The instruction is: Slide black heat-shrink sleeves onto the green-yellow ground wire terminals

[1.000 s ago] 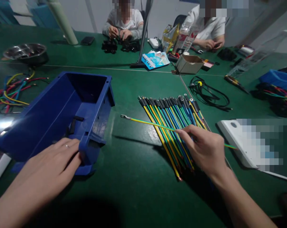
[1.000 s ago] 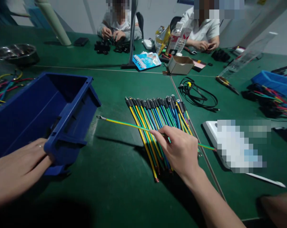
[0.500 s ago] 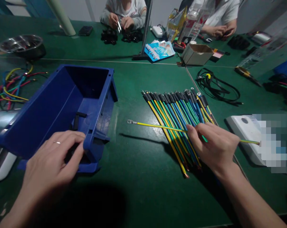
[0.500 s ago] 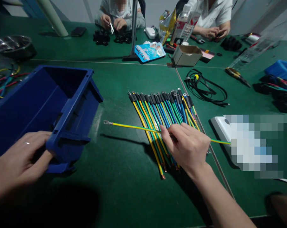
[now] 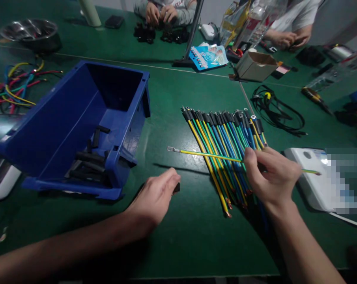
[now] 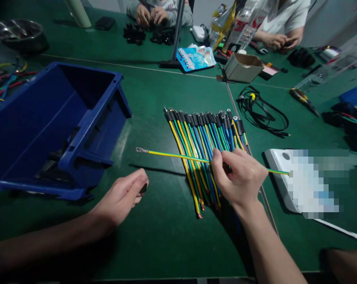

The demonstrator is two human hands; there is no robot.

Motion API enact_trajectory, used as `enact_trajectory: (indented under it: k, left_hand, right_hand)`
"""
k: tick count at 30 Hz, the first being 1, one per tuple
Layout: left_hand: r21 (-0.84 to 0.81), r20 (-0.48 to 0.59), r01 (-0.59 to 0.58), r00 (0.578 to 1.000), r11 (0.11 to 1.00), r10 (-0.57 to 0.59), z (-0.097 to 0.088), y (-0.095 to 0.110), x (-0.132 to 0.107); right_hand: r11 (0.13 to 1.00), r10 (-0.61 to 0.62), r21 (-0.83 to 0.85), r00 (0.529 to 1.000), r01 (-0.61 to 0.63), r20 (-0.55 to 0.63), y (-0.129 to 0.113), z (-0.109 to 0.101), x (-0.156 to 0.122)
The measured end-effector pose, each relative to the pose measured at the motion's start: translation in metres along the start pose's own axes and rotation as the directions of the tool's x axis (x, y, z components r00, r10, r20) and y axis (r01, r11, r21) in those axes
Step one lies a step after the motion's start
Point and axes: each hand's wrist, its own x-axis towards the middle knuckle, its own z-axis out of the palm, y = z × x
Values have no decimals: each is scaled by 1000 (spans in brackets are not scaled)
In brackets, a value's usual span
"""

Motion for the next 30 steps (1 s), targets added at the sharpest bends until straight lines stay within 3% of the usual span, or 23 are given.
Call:
enact_trajectory:
  k: [4,9,13,19,30]
  left_hand:
    - [-134,83,66,995,989,-55,4,-4,10]
    - [-195,15,8,1000,981,-5,4,-3,3]
    - [-176,-24,28,999,984,-32,2,-4,3]
    - [-196,-52,54,996,979,-66,0,-4,5]
    - [-223,-70,30,996,974,-47,2,-8,5]
  right_hand:
    - [999,-22,45,999,23,-33,5,-1,3]
    - [993,-89,85,996,87,31,6,-2,5]
    - [987,-123,106,992,119,35,8,-5,6]
    - [991,-99,93,995,97,17,19,-8,7]
    - [990,-93,114,989,80,112,16,-5,5]
